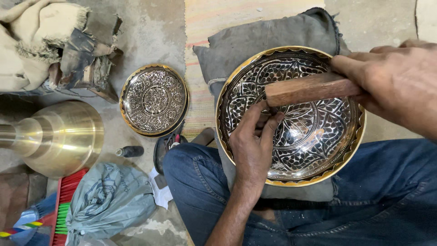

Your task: The person uses a small metal punch and a wooden mallet to emboss a decorative pattern into a brass plate. They hold the plate steady with one hand while striking the punch with the other to create a repeating floral design.

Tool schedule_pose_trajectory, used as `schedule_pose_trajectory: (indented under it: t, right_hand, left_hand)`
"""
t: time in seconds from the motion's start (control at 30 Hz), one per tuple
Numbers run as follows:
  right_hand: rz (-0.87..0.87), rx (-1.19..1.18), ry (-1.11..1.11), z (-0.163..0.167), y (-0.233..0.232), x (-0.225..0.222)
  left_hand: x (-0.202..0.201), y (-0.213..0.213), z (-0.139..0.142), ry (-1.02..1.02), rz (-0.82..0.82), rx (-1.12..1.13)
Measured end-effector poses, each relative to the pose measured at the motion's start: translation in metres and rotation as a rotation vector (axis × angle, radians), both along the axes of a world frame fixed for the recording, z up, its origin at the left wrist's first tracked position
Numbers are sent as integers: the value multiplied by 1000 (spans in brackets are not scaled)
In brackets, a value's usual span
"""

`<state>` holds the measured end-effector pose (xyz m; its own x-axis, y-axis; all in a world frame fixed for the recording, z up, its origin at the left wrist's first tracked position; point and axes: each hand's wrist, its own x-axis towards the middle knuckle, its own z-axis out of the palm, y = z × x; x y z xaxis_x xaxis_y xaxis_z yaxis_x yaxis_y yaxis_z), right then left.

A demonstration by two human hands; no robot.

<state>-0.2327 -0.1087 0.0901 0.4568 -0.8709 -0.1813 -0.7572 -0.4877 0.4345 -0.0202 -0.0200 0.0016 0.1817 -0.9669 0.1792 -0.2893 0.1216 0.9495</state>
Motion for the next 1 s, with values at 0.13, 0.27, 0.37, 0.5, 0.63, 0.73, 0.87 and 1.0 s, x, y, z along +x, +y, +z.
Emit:
schedule_pose_trajectory:
  t: [0.13, 0.27, 0.37, 0.5, 0.63, 0.73, 0.87, 1.0]
  right_hand:
    - [-177, 74, -537, -5, -1, -11]
    - [-212, 50, -726, -7, -1, -11]
    - [34, -8, 59, -4, 1, -4]
    - [-133, 19, -169, 6, 6, 3]
    - [-131, 100, -8, 6, 6, 2]
    - [-223, 146, -205, -1, 7, -2]
    - [69, -98, -117, -10, 10, -10]
    - [-217, 130, -153, -16, 11, -13]
  left_hand:
    - [-1, -1, -2, 13, 6, 12]
    - [-1, -1, -1, 2, 4, -59]
    - [-1, 0, 0, 31, 3, 43]
    - [-1, 1, 0, 13, 6, -45]
    - [0, -1, 0, -17, -7, -17]
    - [0, 1, 0, -6, -8, -4]
    - [0, 2, 0, -15, -10, 31]
    - [1, 2, 1, -37, -5, -34]
